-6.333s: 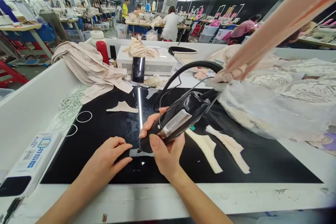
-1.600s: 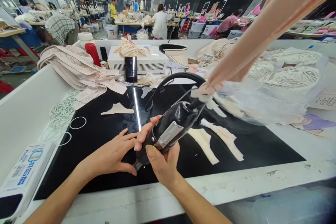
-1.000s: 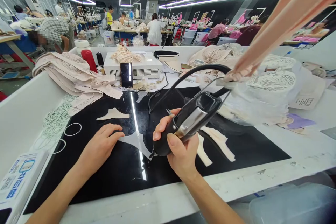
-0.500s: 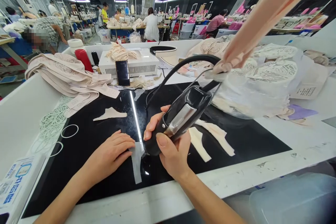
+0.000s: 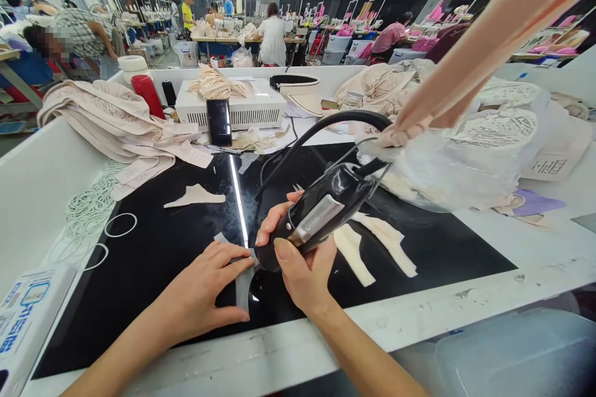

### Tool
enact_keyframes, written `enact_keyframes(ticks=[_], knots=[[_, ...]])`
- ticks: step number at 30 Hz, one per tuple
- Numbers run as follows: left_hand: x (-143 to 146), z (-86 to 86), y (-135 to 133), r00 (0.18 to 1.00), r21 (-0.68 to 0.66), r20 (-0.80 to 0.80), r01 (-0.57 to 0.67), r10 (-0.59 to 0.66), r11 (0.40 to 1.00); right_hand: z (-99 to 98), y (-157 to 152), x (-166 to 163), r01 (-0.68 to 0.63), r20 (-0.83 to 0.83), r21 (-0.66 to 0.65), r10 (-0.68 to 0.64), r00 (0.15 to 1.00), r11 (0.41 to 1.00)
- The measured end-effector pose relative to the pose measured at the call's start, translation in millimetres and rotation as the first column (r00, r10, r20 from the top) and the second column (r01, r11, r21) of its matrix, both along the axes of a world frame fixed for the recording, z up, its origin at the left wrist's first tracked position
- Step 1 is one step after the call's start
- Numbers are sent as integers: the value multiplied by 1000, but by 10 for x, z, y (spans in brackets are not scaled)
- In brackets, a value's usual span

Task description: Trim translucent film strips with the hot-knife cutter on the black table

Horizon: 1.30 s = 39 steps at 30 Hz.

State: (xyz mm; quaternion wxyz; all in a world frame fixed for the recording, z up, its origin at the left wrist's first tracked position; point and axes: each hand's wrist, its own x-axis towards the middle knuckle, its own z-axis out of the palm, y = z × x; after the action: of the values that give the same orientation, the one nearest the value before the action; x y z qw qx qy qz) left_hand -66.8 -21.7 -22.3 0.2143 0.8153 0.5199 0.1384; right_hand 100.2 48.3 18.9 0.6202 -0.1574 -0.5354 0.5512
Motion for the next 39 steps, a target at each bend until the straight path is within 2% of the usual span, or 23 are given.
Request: enact_keyframes(ticks=[5, 12, 18, 21, 25, 28, 36, 39], knots=[[-22, -9, -22, 1000, -13, -2, 7, -7, 1000, -1, -7, -5, -22, -21, 13, 22, 1000, 1000], [-1, 69, -43, 1000, -56, -13, -7, 6, 998, -17, -27, 0, -22, -10, 22, 22, 1000, 1000], [-7, 57, -50, 1000, -34, 2, 7, -7, 999, -37, -95, -14, -86, -75, 7, 87, 993, 996], [-11, 46, -56, 1000, -10, 27, 10, -9, 1000, -57, -119, -23, -106, -68, 29, 108, 992, 994], [-10, 59, -61, 999, -2, 47, 17, -17, 1000, -77, -132, -13, -78, -33, -7, 78, 996, 997], [-10, 76, -57, 998, 4, 59, 16, -17, 1000, -68, -170, 6, -105, -34, -30, 104, 994, 994], [-5, 114, -35, 998, -53, 64, 22, -19, 998, -49, -343, 14, -165, -53, -35, 163, 985, 986], [0, 127, -28, 996, -55, 84, 25, -20, 998, -62, -355, 17, -143, -44, -16, 143, 989, 990]])
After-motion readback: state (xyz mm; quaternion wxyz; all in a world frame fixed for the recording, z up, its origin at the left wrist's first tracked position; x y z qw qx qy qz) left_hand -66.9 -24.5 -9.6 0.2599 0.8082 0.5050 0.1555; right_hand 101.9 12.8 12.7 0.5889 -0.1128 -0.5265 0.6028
